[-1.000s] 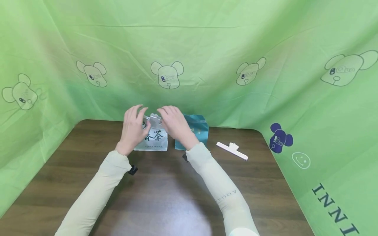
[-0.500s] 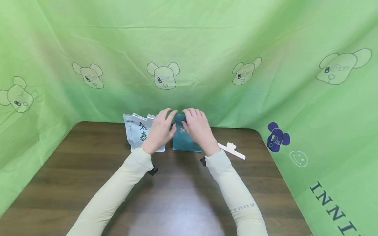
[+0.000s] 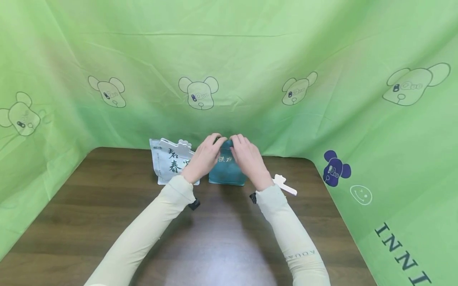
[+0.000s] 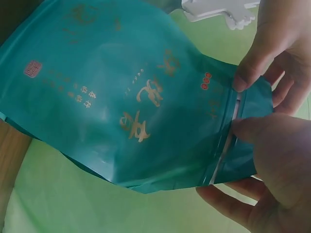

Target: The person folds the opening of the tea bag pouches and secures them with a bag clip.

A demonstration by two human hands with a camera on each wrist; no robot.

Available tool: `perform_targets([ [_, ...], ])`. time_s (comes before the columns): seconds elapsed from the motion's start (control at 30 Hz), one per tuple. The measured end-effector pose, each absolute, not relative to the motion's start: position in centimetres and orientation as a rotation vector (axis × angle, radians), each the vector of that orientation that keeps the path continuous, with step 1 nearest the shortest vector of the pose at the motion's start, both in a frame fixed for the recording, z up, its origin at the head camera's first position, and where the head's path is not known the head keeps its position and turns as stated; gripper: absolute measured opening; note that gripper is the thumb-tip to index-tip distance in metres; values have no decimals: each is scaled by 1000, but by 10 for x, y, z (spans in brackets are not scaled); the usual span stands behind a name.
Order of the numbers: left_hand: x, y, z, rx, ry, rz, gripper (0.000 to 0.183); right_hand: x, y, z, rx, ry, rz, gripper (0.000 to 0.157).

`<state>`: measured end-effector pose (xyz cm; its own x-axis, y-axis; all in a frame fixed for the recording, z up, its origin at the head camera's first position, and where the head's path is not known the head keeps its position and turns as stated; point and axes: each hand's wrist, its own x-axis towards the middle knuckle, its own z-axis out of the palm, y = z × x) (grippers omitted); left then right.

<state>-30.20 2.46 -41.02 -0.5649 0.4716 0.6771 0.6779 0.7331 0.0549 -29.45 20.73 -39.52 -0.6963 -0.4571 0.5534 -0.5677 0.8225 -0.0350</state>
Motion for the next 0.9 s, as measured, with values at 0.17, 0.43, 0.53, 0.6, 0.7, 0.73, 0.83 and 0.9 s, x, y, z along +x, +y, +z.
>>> perform_targets([
  [0.17,-300,27,-410,-879,-2294,-435,43,-293,209,-396,765,-2467,269,21],
  [0.43,-299,27,-412,-888,-2257,-476,43,-291,212,-395,797,-2429,225,15],
  [0.53,-298,27,-413,-891,-2258,-503,43,-289,213,-395,803,-2431,205,15],
  [0.6,-295,26,-413,-895,-2266,-516,44,-287,214,-394,804,-2435,193,15],
  [0.7,-289,24,-412,-908,-2274,-532,45,-281,214,-394,808,-2431,188,14],
  [0.73,-286,24,-411,-911,-2277,-533,46,-279,214,-394,812,-2426,188,14],
  [0.83,-277,21,-408,-916,-2275,-530,47,-272,213,-393,823,-2396,191,13],
  [0.9,-270,18,-406,-915,-2272,-526,47,-266,211,-392,841,-2373,193,13],
])
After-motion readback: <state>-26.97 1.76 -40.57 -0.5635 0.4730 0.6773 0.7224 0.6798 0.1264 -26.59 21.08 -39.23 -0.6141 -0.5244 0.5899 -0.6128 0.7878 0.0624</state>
